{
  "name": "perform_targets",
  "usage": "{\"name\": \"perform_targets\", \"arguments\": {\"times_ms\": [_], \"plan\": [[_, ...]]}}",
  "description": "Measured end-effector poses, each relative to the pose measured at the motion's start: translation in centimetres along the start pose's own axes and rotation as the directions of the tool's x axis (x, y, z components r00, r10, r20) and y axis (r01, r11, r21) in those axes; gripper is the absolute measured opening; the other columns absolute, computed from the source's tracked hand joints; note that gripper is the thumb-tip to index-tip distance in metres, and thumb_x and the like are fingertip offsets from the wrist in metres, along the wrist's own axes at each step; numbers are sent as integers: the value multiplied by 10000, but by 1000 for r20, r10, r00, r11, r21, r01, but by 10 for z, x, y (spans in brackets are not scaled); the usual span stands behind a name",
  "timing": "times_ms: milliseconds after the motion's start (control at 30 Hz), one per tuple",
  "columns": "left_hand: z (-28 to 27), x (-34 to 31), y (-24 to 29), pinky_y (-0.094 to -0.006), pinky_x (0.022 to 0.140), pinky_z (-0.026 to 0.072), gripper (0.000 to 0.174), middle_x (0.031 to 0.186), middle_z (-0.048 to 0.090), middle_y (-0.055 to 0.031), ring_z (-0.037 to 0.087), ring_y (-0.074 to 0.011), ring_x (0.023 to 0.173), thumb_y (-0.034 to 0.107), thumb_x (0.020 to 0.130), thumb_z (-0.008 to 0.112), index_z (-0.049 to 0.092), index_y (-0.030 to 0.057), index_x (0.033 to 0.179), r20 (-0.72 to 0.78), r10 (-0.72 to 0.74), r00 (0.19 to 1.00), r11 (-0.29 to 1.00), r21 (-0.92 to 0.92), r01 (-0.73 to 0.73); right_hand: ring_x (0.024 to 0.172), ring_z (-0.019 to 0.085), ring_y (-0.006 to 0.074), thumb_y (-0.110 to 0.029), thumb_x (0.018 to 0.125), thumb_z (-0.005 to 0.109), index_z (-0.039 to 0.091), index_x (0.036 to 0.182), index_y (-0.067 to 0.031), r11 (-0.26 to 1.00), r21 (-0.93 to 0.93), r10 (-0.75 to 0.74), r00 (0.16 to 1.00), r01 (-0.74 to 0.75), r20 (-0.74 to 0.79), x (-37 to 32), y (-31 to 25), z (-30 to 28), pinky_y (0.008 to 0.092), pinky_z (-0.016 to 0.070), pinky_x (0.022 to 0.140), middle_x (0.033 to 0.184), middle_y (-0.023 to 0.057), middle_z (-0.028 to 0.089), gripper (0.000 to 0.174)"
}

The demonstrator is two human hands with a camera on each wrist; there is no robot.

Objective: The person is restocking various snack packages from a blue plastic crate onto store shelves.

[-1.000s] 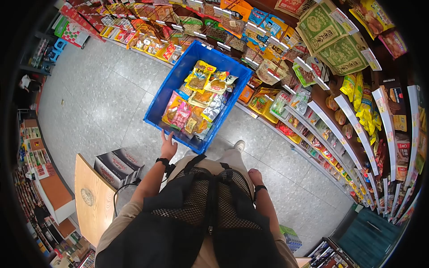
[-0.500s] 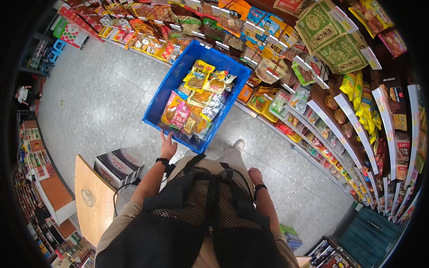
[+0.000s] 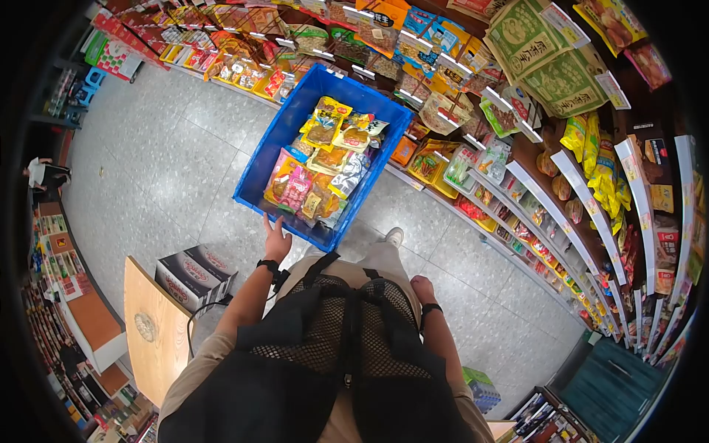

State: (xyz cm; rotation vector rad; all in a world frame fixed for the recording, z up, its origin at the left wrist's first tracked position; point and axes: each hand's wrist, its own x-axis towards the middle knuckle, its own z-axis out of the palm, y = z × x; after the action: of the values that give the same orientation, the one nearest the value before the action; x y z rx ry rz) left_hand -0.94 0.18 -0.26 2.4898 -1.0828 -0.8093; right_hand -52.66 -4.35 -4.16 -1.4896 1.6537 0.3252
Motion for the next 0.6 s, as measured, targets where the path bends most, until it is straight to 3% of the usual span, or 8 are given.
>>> {"name": "perform_targets", "arguments": {"times_ms": [67,167,267,367,467,500,567,600], "plan": [[-5,-1,8,-494,827,532,603,1593,32,-251,639,-468,950,111,783,608,467,138,1369,25,-25,999,1000,7,25,897,688,339,-232,838,549,743,871,-125,1000,-8,10,1000,-10,-5,0,0,-1,420,544,809,926,154,716,224],[3,1,5,-509,885,497,546,1563,123,-294,594,-458,1045,163,793,633,507,121,1323,-56,58,997,968,246,-42,886,686,341,-225,838,542,739,855,-120,1000,13,-3,1000,3,-15,-4,-3,-4,419,542,806,920,149,716,223],[9,6,13,-508,918,451,469,1482,283,-307,533,-427,1109,254,804,650,569,74,1229,-135,43,990,949,314,2,859,687,335,-215,832,551,730,825,-113,1000,14,-11,999,12,-36,-2,3,-1,414,540,792,879,141,718,206],[2,12,27,-495,927,411,425,1396,390,-262,495,-381,1137,329,799,656,616,51,1119,-120,51,991,900,437,6,817,691,315,-200,818,565,719,797,-107,999,41,-23,999,21,43,1,-12,-20,400,538,767,824,128,717,181],[-11,16,49,-483,936,380,401,1339,435,-214,456,-347,1166,328,788,661,627,48,1074,-68,21,997,867,497,16,732,686,261,-171,806,568,703,773,-89,986,155,-56,998,55,-1,14,-38,-45,370,524,704,737,103,696,161],[-8,18,47,-485,943,372,396,1344,433,-204,448,-341,1175,326,785,663,630,52,1069,-50,58,997,856,517,-24,723,682,258,-169,804,566,699,773,-86,980,191,-49,999,51,-16,17,-53,-52,372,521,695,730,102,691,160],[-1,30,46,-488,956,355,385,1355,429,-184,432,-327,1194,322,779,667,637,60,1060,1,156,988,820,558,-130,660,641,201,-106,812,472,658,731,-68,967,160,-173,971,200,-166,30,-70,-50,342,494,623,674,84,658,206],[-2,35,52,-502,940,395,386,1355,450,-188,457,-350,1183,316,787,659,645,44,1059,74,172,982,815,549,-184,677,643,204,-97,816,470,653,741,-57,966,126,-203,963,227,-179,32,-85,-53,340,497,640,685,91,656,202]]}}
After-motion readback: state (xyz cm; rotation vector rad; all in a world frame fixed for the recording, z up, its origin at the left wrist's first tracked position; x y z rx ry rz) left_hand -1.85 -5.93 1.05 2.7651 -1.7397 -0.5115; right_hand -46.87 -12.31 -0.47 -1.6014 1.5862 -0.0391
